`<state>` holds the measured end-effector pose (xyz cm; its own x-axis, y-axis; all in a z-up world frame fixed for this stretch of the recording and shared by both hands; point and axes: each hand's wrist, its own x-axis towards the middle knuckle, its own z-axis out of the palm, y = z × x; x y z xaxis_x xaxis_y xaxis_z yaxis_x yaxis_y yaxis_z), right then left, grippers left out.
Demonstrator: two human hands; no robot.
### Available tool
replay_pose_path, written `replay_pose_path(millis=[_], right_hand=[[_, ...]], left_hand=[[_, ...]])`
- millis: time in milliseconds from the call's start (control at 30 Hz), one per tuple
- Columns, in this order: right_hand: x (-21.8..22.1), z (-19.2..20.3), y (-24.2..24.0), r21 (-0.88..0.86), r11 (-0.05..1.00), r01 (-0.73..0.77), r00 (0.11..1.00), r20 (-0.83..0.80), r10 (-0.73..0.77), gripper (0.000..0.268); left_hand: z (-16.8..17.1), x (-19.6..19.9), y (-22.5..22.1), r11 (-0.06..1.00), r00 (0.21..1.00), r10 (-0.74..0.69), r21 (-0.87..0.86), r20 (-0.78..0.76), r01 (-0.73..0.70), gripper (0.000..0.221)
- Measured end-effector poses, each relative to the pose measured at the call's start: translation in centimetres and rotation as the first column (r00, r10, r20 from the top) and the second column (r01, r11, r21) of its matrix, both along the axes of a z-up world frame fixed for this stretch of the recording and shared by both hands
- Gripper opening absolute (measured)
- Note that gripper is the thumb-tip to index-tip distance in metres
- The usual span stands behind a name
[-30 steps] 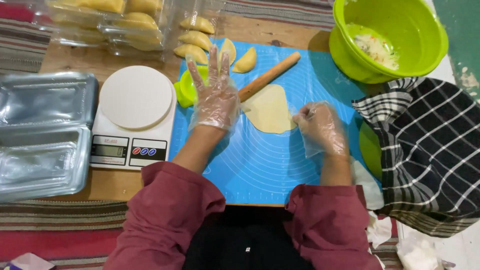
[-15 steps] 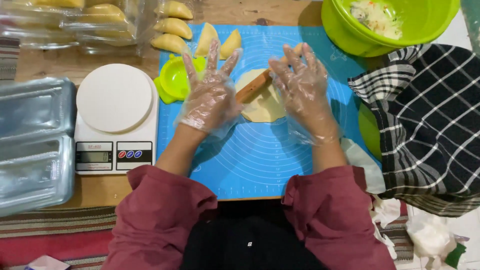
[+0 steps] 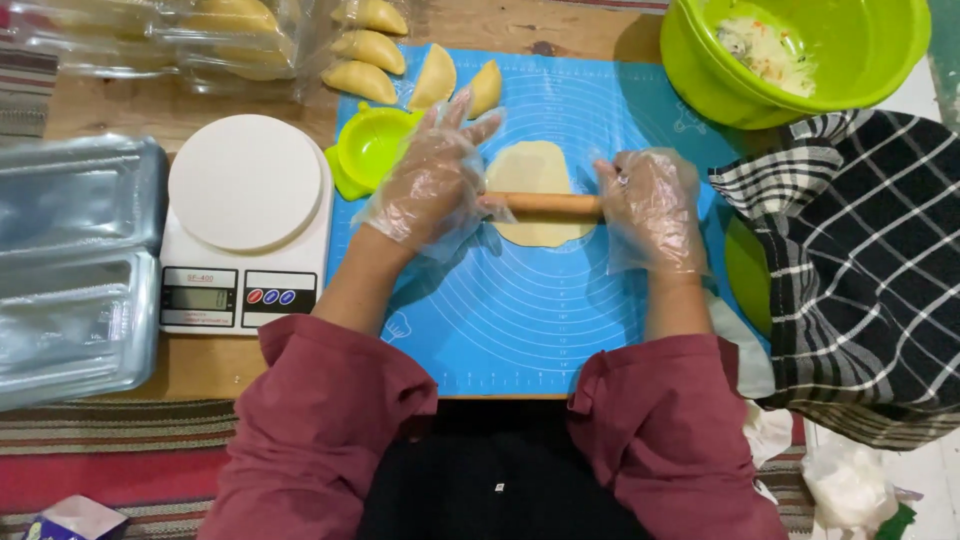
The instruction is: A person is manually preparing pastries by rolling out dough with a rolling pin, adding filling, and folding them.
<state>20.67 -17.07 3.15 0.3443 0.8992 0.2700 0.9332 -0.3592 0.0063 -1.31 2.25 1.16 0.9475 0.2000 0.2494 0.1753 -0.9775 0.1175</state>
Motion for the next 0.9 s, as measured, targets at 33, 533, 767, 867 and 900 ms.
replay_pose_path(millis=[33, 533, 767, 867, 900], right_hand=[[-0.3, 0.4, 0.2, -0.027, 1.0, 0.002, 0.999, -0.048, -0.004, 0.039], [-1.8, 1.9, -0.4, -0.223, 0.966, 0.127, 0.847, -0.483, -0.223, 0.032], [-1.2, 0.3, -1.5, -0.227, 0.966, 0.123, 0.853, -0.474, -0.22, 0.026], [-1.5, 0.5, -1.6, -0.236, 0.962, 0.135, 0.843, -0.482, -0.236, 0.029], [-1.7, 0.6, -1.7, -0.234, 0.963, 0.135, 0.844, -0.482, -0.235, 0.029]], left_hand=[[-0.4, 0.2, -0.1, 1.0, 1.0, 0.007, 0.008, 0.025, -0.007, 0.056], [1.4, 1.3, -2.9, 0.976, 0.944, 0.191, -0.053, -0.268, -0.212, 0.069], [2.9, 0.2, -5.1, 0.958, 0.884, 0.239, -0.052, -0.403, -0.283, 0.066], [3.5, -0.4, -5.8, 0.951, 0.879, 0.255, -0.06, -0.402, -0.303, 0.064], [3.3, -0.5, -5.9, 0.951, 0.88, 0.255, -0.059, -0.4, -0.303, 0.064]])
